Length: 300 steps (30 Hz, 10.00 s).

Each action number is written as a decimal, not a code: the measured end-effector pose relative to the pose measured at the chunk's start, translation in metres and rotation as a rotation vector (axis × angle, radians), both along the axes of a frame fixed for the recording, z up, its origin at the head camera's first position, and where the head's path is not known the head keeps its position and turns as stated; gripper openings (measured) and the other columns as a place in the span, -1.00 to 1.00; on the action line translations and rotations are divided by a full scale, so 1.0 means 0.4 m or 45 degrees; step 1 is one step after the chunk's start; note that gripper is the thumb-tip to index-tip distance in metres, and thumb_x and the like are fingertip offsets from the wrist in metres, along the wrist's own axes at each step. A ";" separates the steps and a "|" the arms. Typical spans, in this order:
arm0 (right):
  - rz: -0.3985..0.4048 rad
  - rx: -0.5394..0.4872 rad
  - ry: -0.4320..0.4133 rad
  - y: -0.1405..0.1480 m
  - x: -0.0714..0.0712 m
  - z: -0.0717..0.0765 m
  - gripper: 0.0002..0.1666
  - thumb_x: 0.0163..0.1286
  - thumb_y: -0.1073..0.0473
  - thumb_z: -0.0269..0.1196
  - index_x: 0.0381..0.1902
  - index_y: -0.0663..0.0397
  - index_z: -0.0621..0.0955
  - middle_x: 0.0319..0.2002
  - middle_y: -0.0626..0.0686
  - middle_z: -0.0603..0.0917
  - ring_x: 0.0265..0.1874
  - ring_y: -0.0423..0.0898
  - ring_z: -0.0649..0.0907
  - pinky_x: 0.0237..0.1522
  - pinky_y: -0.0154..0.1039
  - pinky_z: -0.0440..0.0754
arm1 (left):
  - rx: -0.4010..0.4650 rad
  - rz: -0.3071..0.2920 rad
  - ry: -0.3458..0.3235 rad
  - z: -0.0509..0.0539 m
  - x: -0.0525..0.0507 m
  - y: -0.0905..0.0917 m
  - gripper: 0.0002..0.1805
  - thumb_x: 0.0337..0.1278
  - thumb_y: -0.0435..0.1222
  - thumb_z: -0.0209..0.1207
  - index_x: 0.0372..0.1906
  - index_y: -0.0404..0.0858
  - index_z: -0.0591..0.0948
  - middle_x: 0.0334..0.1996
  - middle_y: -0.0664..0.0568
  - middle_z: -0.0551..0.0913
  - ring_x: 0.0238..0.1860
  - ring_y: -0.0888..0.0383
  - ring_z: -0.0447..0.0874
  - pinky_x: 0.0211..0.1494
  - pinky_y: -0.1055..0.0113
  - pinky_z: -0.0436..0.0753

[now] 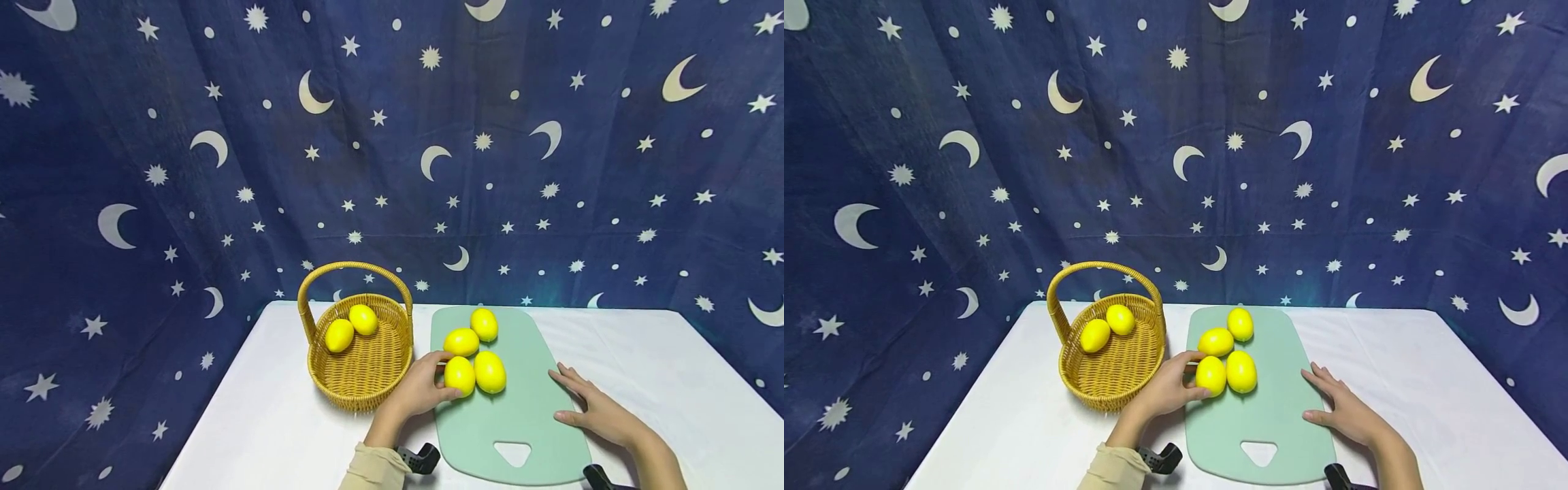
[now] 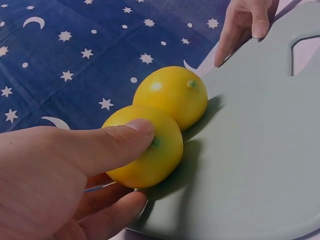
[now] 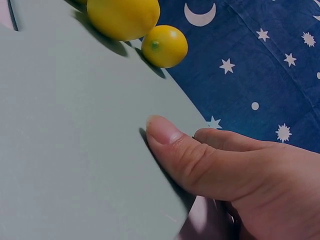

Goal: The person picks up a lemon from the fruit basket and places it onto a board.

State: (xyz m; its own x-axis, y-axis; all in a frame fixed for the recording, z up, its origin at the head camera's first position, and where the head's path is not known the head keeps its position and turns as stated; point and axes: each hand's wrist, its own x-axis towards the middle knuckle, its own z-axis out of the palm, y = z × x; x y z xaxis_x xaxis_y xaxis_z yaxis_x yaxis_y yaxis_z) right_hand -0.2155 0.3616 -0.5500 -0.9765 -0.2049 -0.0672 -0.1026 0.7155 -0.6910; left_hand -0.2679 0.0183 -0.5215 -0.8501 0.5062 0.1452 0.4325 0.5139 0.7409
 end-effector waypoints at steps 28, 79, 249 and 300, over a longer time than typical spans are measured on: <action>0.005 -0.019 0.010 -0.003 0.005 -0.005 0.01 0.06 -0.07 0.39 0.37 0.25 0.27 0.43 0.46 -0.03 0.35 0.54 -0.10 0.15 0.57 -0.15 | -0.059 0.020 0.038 -0.002 0.000 -0.004 -0.31 -0.04 -0.13 0.39 0.24 -0.19 0.42 0.12 0.02 0.54 0.06 0.15 0.56 0.12 0.34 0.55; 0.009 -0.027 0.015 0.000 -0.005 -0.004 0.01 0.05 -0.03 0.40 0.36 0.32 0.26 0.40 0.51 -0.03 0.35 0.55 -0.11 0.18 0.56 -0.19 | -0.180 0.054 0.180 0.038 0.015 0.003 -0.28 -0.02 -0.10 0.36 0.28 -0.22 0.42 0.19 0.00 0.46 0.20 0.14 0.46 0.33 0.27 0.43; 0.034 -0.131 0.023 0.003 -0.010 -0.013 -0.04 0.07 0.05 0.39 0.35 0.36 0.27 0.41 0.51 -0.08 0.35 0.55 -0.18 0.25 0.50 -0.33 | -0.052 0.418 0.189 0.132 -0.023 -0.279 -0.21 -0.18 -0.22 0.46 0.29 -0.16 0.42 0.21 -0.07 0.50 0.21 -0.06 0.46 0.21 -0.01 0.51; 0.024 -0.122 -0.034 0.002 -0.014 -0.019 -0.01 0.06 0.03 0.40 0.35 0.37 0.26 0.42 0.49 -0.10 0.36 0.51 -0.19 0.27 0.46 -0.35 | -0.311 0.100 0.212 0.109 0.028 -0.046 -0.27 -0.04 -0.17 0.37 0.29 -0.23 0.38 0.18 -0.05 0.50 0.18 0.05 0.47 0.25 0.12 0.49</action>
